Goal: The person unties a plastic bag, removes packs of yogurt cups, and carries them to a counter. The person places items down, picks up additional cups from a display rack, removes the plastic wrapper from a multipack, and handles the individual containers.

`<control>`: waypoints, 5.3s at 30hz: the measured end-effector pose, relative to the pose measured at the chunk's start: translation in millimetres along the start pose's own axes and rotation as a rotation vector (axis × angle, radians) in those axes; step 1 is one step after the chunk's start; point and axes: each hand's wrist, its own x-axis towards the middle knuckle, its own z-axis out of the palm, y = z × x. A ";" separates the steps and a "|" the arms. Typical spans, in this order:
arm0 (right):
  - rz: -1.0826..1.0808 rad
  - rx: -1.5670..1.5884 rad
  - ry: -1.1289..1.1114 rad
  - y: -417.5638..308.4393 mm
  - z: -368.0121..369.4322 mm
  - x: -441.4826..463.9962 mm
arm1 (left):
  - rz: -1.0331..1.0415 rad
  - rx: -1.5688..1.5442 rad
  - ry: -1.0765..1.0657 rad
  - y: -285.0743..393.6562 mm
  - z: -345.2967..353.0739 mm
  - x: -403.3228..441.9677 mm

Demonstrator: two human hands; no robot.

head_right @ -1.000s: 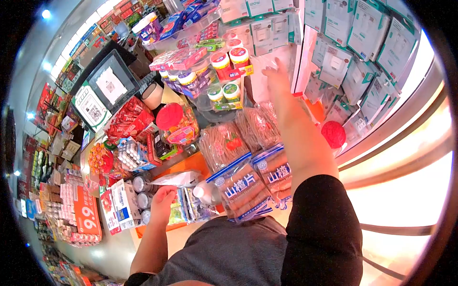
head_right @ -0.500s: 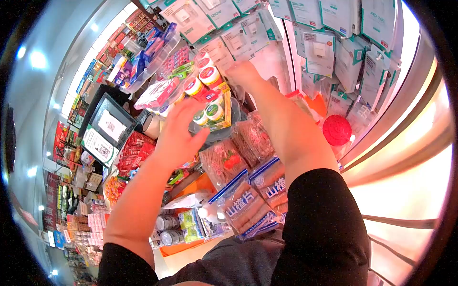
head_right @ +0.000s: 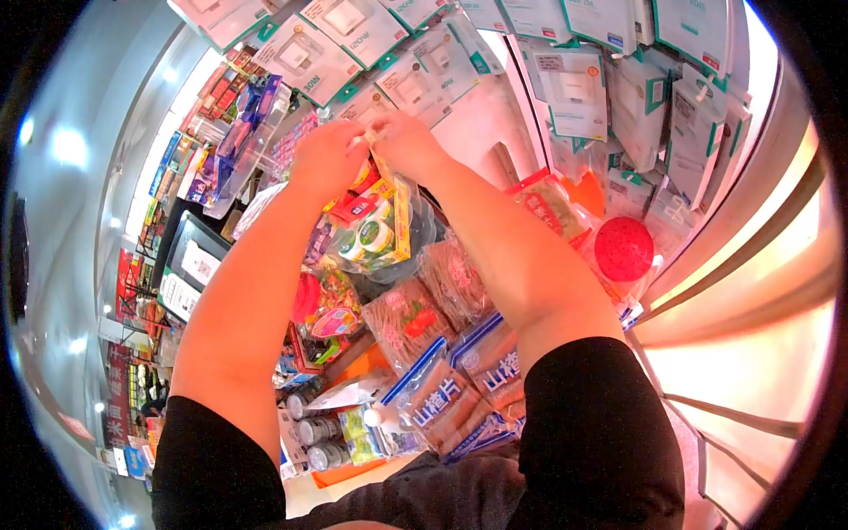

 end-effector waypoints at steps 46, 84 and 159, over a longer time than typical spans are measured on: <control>-0.064 -0.727 -0.109 -32.8 4.8 11.8 | 0.216 0.163 -0.325 -25.5 10.3 56.2; 0.824 0.673 0.245 52.3 -48.4 -57.0 | 0.353 -0.170 0.145 -10.0 -51.1 -22.2; 0.940 0.247 -0.900 -225.4 69.1 -503.3 | -0.683 -2.962 0.486 77.5 -75.1 -525.4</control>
